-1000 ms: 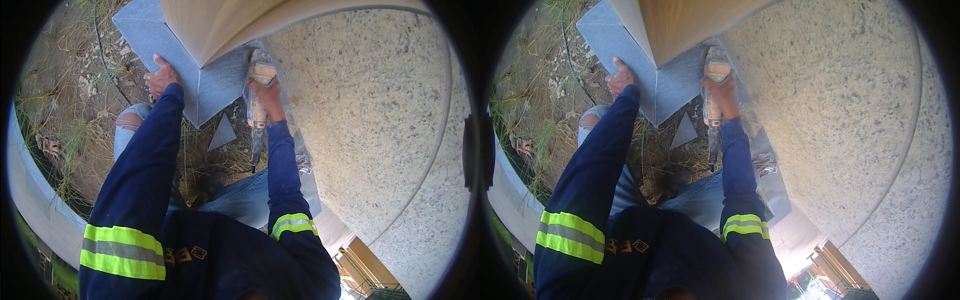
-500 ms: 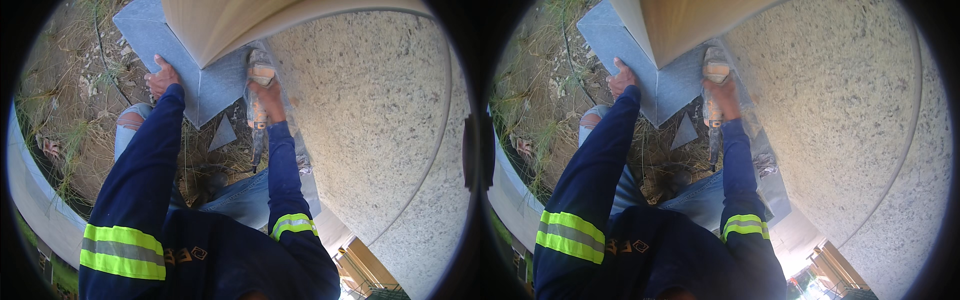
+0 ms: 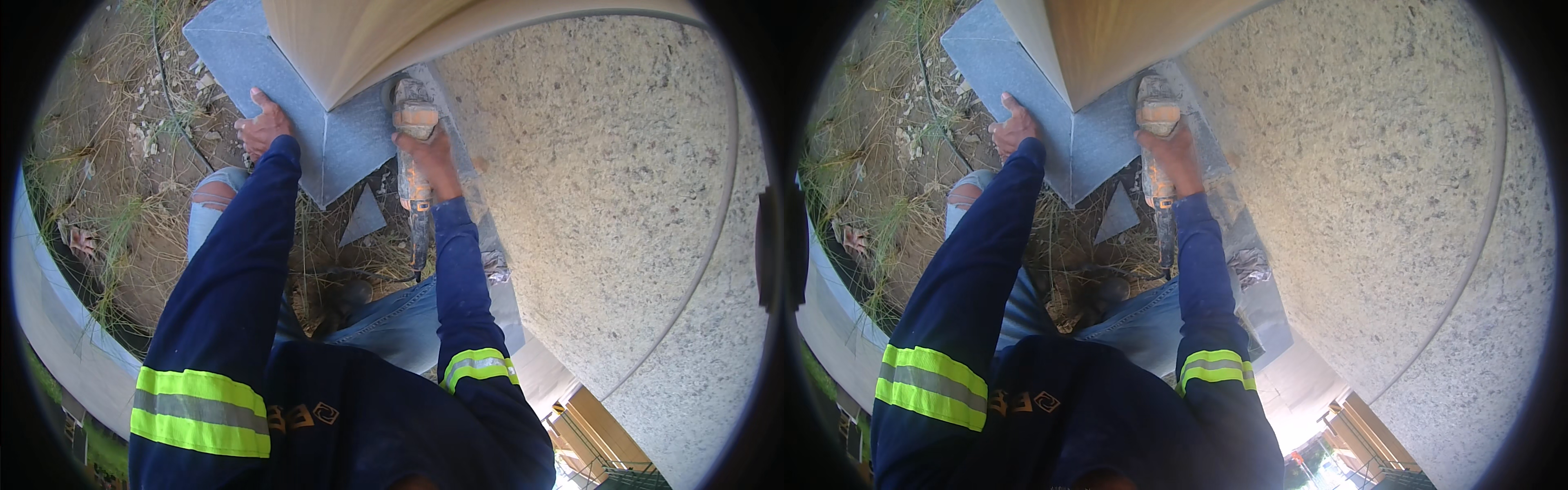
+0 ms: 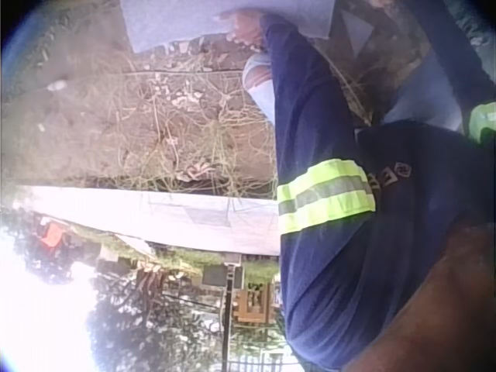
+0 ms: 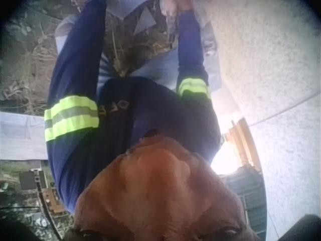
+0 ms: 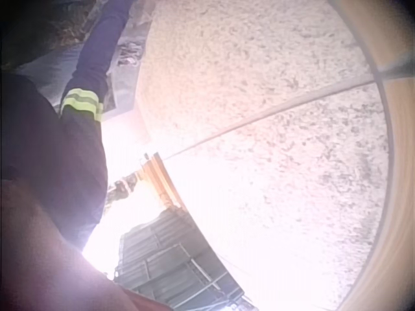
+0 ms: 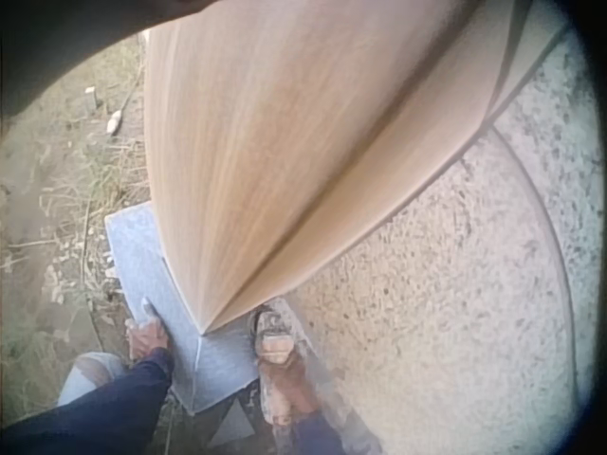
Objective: The person kneels on the ground and uses a handheld power grinder to abrade the surface of a concrete base at the corner of a structure. The person holds the tool with both hands and moves it along the edge where the concrete meets a vertical wall.
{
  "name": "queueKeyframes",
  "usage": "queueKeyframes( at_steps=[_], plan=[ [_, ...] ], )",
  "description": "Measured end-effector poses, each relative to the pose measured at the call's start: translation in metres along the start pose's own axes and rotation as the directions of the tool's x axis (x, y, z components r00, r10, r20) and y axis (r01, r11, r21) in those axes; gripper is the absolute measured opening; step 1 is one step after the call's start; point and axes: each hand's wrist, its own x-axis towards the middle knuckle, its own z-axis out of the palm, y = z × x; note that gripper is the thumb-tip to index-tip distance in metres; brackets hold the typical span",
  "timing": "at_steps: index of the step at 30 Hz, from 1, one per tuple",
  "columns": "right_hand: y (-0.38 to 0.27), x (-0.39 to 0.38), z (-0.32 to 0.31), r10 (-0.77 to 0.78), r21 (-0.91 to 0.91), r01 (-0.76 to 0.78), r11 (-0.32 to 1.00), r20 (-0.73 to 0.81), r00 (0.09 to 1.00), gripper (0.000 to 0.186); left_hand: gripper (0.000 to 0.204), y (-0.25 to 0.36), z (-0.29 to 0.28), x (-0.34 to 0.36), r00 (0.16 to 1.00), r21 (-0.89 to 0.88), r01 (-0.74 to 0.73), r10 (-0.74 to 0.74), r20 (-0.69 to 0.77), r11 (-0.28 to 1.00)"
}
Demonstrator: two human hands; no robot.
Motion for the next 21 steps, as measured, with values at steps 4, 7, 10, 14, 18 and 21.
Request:
queueKeyframes(
  at_steps=[4, 7, 10, 14, 18, 21],
  plan=[
    [0.000, 0.004, -0.004, -0.009, 0.046, 0.011, 0.999, -0.046, 0.999, 0.068, 0.098, 0.000, -0.002, -0.001, 1.000, -0.005, -0.001, 0.002, 0.020, 1.000],
    [0.002, 0.008, -0.011, 0.025, 0.048, -0.022, 0.999, -0.067, 0.997, 0.068, 0.098, 0.000, -0.002, -0.001, 1.000, 0.000, 0.002, -0.002, 0.024, 1.000],
    [0.003, 0.004, -0.013, 0.020, 0.020, -0.019, 1.000, -0.058, 0.998, 0.067, 0.098, 0.001, -0.001, -0.002, 1.000, 0.005, 0.014, -0.014, 0.010, 1.000],
    [-0.002, -0.004, -0.005, 0.014, 0.001, -0.014, 1.000, -0.031, 0.999, 0.065, 0.097, 0.003, -0.005, -0.004, 1.000, -0.003, 0.010, -0.010, 0.021, 1.000],
    [-0.024, -0.010, 0.000, 0.054, 0.104, -0.049, 0.993, -0.041, 0.998, 0.061, 0.096, -0.001, -0.004, 0.002, 1.000, -0.011, 0.002, -0.002, -0.002, 1.000],
    [-0.006, -0.002, -0.013, 0.005, 0.067, 0.001, 0.998, -0.088, 0.996, 0.062, 0.096, 0.002, -0.003, -0.005, 1.000, -0.002, 0.000, 0.000, 0.009, 1.000]
  ],
)
